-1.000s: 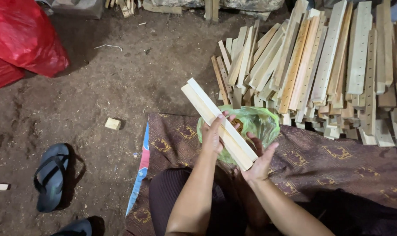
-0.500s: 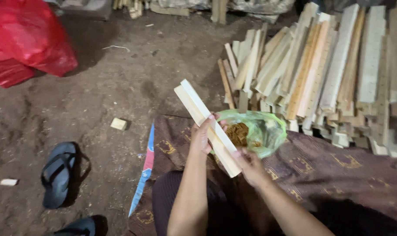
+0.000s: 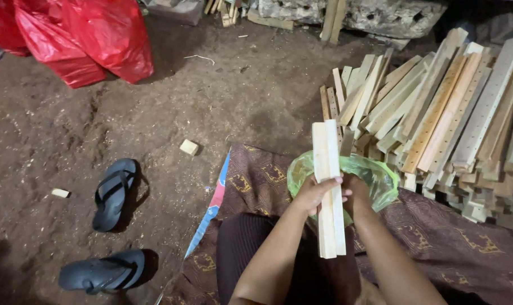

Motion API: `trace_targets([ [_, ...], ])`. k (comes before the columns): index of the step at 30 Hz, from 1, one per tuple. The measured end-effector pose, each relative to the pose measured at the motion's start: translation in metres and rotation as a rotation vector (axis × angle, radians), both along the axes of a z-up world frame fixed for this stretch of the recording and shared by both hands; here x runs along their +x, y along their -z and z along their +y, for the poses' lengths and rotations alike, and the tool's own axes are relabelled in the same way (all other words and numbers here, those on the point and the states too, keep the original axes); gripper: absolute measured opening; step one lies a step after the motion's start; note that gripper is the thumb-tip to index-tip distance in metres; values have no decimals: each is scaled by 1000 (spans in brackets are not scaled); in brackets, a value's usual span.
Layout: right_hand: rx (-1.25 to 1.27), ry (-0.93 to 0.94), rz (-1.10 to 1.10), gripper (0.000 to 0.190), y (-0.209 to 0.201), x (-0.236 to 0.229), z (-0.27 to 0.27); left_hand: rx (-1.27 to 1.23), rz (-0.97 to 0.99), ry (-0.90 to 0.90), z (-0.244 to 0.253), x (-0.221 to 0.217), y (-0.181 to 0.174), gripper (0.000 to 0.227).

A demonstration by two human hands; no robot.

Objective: Sorting and aligning wooden slats from a pile into organized bundles.

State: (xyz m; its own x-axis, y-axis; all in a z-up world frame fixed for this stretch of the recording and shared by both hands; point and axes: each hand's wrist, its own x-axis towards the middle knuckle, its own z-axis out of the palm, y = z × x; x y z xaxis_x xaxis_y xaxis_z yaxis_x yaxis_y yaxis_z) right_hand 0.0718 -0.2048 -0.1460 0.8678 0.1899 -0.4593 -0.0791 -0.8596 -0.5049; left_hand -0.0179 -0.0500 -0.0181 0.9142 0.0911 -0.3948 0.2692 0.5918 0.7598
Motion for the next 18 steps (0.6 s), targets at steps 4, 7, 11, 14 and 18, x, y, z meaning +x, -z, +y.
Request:
trace_targets([
  [4,566,133,29,17,-101,-32,4,69,7,2,-10,-14,-16,64],
  [7,203,16,-203,22,-59,-32,-12,98,3,24,-14,-20,-14,77],
  [11,684,264,-101,23,-41,-20,-21,79,36,6,-15,-24,-20,74],
  [14,431,244,-230,22,-81,-38,-18,72,82,5,-17,-22,-13,69],
  [18,490,273,-210,23,-120,-54,-10,62,101,16,-16,-18,7,69],
])
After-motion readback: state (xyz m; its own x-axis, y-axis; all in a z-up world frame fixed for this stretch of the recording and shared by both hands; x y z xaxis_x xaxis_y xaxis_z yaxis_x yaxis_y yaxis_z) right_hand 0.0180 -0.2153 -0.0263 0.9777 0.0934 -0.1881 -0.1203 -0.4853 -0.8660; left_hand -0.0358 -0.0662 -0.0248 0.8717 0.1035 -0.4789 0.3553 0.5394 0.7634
